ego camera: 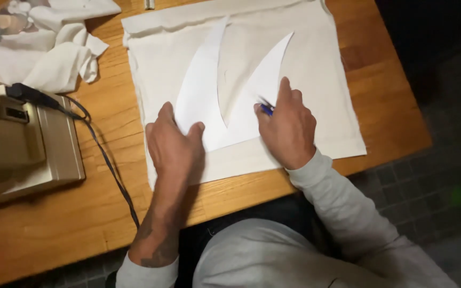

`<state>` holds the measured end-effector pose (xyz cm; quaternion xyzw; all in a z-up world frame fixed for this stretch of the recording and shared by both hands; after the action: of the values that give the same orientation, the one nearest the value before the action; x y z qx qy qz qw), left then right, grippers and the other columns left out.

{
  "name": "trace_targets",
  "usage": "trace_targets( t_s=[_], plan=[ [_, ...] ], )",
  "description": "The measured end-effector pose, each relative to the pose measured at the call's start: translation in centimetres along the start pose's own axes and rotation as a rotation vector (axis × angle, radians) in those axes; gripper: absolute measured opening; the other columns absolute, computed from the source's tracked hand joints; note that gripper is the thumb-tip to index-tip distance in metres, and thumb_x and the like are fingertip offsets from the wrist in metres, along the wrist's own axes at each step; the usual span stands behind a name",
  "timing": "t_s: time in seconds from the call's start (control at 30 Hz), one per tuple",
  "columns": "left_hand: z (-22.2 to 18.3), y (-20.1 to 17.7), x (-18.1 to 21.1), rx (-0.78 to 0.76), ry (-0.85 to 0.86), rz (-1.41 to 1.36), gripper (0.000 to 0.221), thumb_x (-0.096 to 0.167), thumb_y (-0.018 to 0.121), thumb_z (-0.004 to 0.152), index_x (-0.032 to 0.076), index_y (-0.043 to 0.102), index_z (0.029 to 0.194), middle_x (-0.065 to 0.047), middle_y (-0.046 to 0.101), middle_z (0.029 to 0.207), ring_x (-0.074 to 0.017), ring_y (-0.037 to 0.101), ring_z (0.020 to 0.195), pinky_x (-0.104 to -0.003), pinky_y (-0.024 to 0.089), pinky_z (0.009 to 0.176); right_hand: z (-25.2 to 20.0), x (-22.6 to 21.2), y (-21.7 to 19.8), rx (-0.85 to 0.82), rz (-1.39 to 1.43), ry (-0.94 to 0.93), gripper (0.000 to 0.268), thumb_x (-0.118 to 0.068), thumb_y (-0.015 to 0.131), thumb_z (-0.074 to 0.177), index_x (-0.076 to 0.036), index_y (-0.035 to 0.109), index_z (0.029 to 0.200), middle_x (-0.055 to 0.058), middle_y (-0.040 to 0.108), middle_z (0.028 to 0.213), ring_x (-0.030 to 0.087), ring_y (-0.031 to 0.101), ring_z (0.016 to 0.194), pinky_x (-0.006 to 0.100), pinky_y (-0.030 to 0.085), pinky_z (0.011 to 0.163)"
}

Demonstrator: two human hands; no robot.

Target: Tracing a paper pattern onto fabric using a pen and a marking tool

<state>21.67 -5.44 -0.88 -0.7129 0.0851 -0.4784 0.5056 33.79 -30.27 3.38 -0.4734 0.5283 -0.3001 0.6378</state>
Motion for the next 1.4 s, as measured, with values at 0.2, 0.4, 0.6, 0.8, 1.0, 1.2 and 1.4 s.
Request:
trace_targets(
  t_s=[0.2,0.4,0.6,0.8,1.0,1.2,1.4],
  plan=[
    [0.1,-0.4,-0.7,-0.160,-0.005,-0.559,0.027,0.017,0.092,0.098,0.005,0.080,0.119,-0.016,0.079,0.092,-0.0270,0.074,0.087,-0.044,0.062,0.083,1.8,5.2,1.3,0.012,0.506,0.255,0.079,-0.014,0.081,0.095,0.003,0.058,0.169,0.030,0.077,0.144,0.049,0.080,0.126,0.055,0.063,0.103],
    [-3.4,-1.1,-0.6,-0.304,-0.174,-0.360,0.034,0.023,0.091,0.099,0.013,0.081,0.129,-0.023,0.088,0.101,-0.0456,0.087,0.101,-0.052,0.065,0.083,-2.7,4.1,-2.1,-0.058,0.441,0.317,0.082,-0.010,0.080,0.096,-0.005,0.055,0.174,0.031,0.069,0.160,0.052,0.070,0.141,0.058,0.057,0.116],
    [-3.8,-1.6,1.5,-0.155,0.085,-0.124,0.050,0.024,0.088,0.102,0.003,0.075,0.145,-0.031,0.081,0.113,-0.0575,0.078,0.114,-0.066,0.059,0.102,-4.7,3.9,-1.0,-0.142,0.340,0.393,0.076,-0.013,0.076,0.104,-0.009,0.052,0.176,0.017,0.087,0.118,0.042,0.082,0.115,0.057,0.061,0.105],
    [-3.7,-2.2,1.3,-0.271,0.002,-0.177,0.057,0.024,0.088,0.102,0.005,0.072,0.153,-0.031,0.082,0.117,-0.0564,0.077,0.119,-0.065,0.059,0.106,-5.1,4.9,-1.1,-0.157,0.274,0.373,0.076,-0.016,0.078,0.103,-0.017,0.053,0.176,0.012,0.088,0.117,0.039,0.082,0.118,0.057,0.060,0.105],
    [-3.8,-3.5,1.6,-0.324,-0.101,-0.141,0.069,0.018,0.092,0.098,0.001,0.066,0.160,-0.034,0.083,0.126,-0.0572,0.078,0.121,-0.066,0.058,0.106,-3.8,4.5,-0.6,-0.054,0.345,0.247,0.068,-0.009,0.078,0.106,-0.007,0.057,0.171,0.015,0.086,0.109,0.041,0.080,0.107,0.056,0.060,0.099],
    [-4.2,-4.2,1.6,-0.393,-0.200,-0.151,0.077,0.017,0.093,0.096,0.002,0.063,0.165,-0.034,0.082,0.133,-0.0557,0.077,0.128,-0.064,0.059,0.110,-3.1,2.7,-1.7,-0.081,0.307,0.241,0.069,-0.002,0.078,0.106,0.000,0.056,0.172,0.017,0.086,0.110,0.043,0.080,0.106,0.057,0.059,0.101],
    [-3.9,-3.6,1.3,-0.441,-0.192,-0.120,0.082,0.021,0.094,0.096,0.005,0.060,0.168,-0.035,0.080,0.135,-0.0581,0.074,0.133,-0.067,0.058,0.112,-4.2,3.2,-1.7,-0.235,0.211,0.404,0.076,-0.015,0.077,0.107,-0.016,0.052,0.178,0.013,0.085,0.118,0.040,0.080,0.119,0.058,0.056,0.112]
  ],
)
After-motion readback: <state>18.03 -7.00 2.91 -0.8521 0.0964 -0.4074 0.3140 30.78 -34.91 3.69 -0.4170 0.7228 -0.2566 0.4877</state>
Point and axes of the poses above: each hand's wrist, its own z-axis towards the middle knuckle, its own y-axis out of the palm, x = y × z, the point moved 8 cm from there along z, towards the middle knuckle
